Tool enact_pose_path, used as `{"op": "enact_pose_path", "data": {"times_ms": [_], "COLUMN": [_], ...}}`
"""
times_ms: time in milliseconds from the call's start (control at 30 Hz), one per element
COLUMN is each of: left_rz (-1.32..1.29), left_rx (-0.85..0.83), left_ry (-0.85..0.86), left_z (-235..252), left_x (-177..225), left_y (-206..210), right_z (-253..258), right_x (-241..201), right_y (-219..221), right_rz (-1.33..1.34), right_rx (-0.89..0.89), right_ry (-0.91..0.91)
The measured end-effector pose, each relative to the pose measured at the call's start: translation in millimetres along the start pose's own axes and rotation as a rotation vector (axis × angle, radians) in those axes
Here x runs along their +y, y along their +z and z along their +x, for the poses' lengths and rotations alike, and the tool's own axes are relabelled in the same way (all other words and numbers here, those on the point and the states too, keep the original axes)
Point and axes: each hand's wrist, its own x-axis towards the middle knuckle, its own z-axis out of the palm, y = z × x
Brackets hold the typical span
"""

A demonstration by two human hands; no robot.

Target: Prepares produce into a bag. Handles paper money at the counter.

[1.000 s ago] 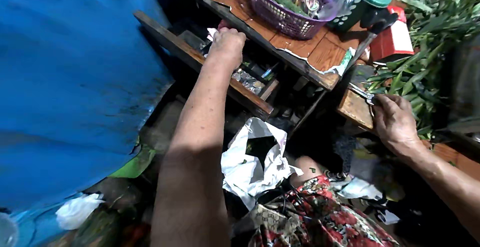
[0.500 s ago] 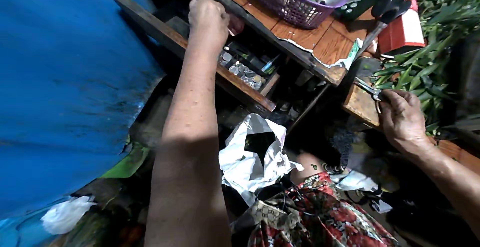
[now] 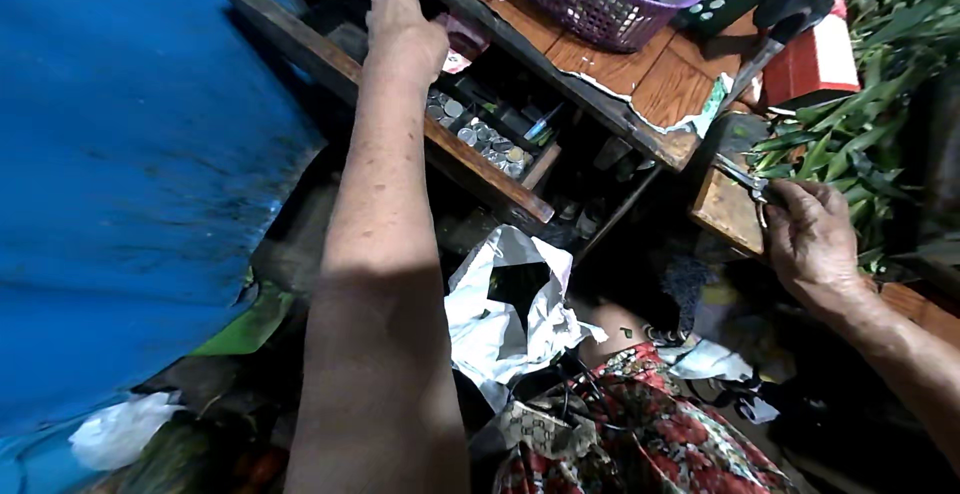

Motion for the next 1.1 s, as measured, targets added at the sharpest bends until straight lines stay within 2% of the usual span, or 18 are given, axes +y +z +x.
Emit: {"op": "enact_pose_path", "data": {"times_ms": [267,400,533,700,833,900,967,1100], "left_rz": [0.297,0.328,0.379,0.311,0.19,0.139,0.138,0.146], "left_rx": [-0.022,-0.022,-0.097,-0.091,-0.23,-0.179,-0.008,-0.03], "left_ry": [0.146,0.116,0.049,0.066,0.091,0.051,0.029,0.007], "left_z": [-1.7,-0.3,-3.4,24.7,24.5,40.0,56.1,46.8], "left_x": [8.6,7.5,12.4,-4.9,-1.6,-16.5,-23.9,-15.1], "left_y": [14.7,17.1,14.4,28.9,29.7,34.0,39.9,30.1], "right_z": [-0.3,-0.7,-0.6,-1.5,-1.7,-1.3,-1.5,-1.0], "right_x": [-0.9,-1.9,-4.5,0.4,-1.0,-0.8,0.3,1.3], "right_y": [-0.2,-0.3,-1.8,-1.0,-0.7,-0.7,-0.3,0.1], "right_rz": [0.002,-0.007,-0.013,-0.007,-0.014,-0.014,-0.017,-0.024], "right_rx": [0.014,0.015,0.007,-0.008,0.001,0.0,0.003,-0.004], "right_ry": [-0.01,-0.002,0.011,0.016,0.02,0.019,0.017,0.015]}}
